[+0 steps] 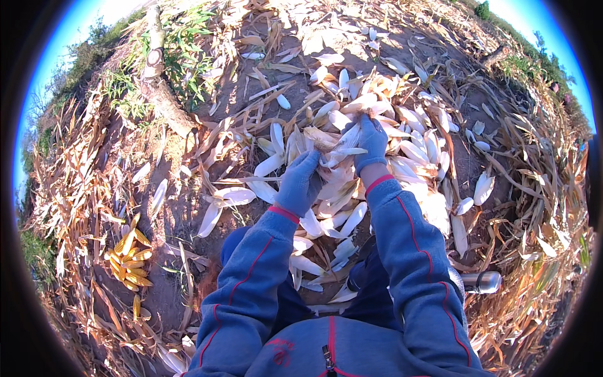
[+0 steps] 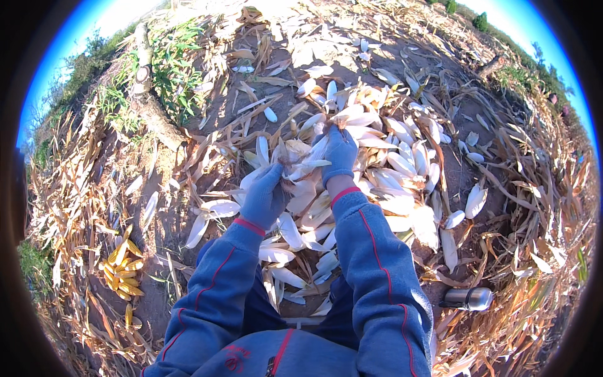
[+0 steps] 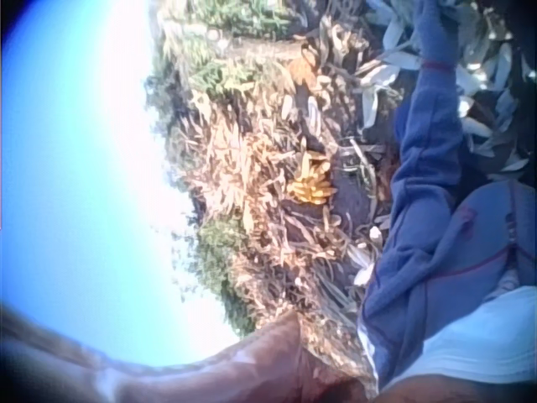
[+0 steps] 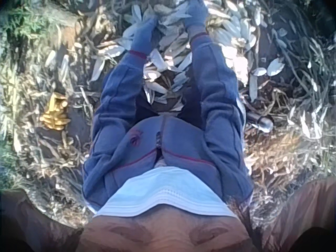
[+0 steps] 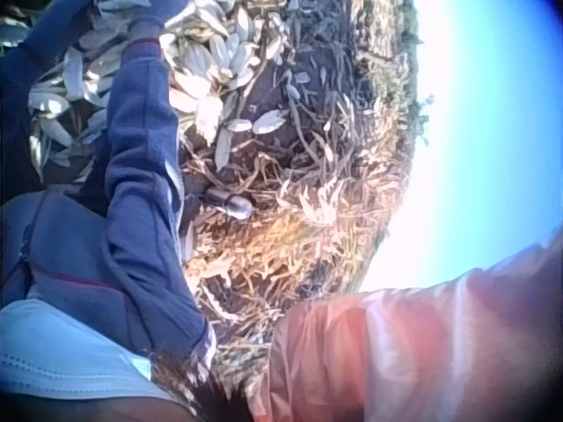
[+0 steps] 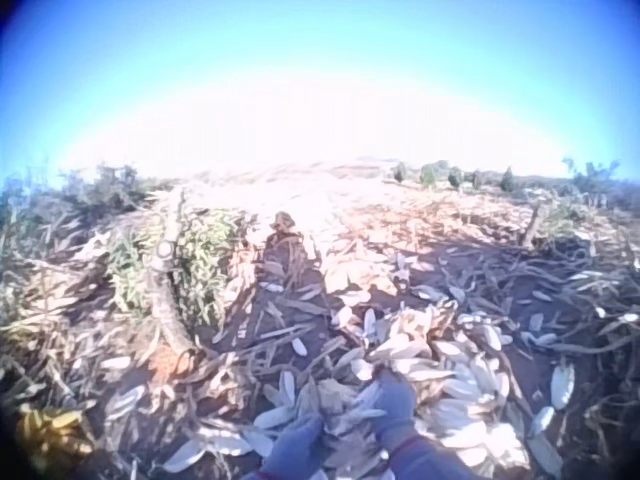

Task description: The person sits on the ground in a cornfield and repeatedly shucks corn cobs by hand, removing husks and silk. Shucked cobs are placed in a growing pile to the left, while husks accumulate around the person.

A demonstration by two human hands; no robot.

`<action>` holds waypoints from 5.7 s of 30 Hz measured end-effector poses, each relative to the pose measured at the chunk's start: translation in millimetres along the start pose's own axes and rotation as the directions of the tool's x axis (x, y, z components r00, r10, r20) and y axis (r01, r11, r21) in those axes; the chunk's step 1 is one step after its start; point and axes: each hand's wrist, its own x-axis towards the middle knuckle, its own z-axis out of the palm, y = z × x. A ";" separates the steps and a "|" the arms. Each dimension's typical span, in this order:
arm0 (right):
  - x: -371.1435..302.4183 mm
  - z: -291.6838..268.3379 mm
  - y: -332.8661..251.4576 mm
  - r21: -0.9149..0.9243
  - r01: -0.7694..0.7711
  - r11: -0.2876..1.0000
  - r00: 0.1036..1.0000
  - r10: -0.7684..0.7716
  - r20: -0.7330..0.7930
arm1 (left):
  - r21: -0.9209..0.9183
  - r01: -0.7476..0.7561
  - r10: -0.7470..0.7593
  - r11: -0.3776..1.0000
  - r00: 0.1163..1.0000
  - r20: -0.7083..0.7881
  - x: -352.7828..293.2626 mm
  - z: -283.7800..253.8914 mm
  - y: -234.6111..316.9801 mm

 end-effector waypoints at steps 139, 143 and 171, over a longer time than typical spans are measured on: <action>-48.9 8.2 -42.3 -0.787 0.237 0.570 0.881 0.215 0.421 | 0.698 0.042 0.227 0.715 0.930 -0.289 -13.6 0.1 21.0; -51.8 13.8 -21.4 -0.761 0.202 0.616 0.745 0.407 0.528 | 0.926 0.038 0.280 0.375 0.948 -0.152 -17.0 15.2 14.2; -52.0 -12.0 -70.5 -0.816 0.084 0.572 0.439 0.714 0.545 | 0.881 0.035 0.466 -0.471 0.858 0.216 -21.2 -5.7 50.3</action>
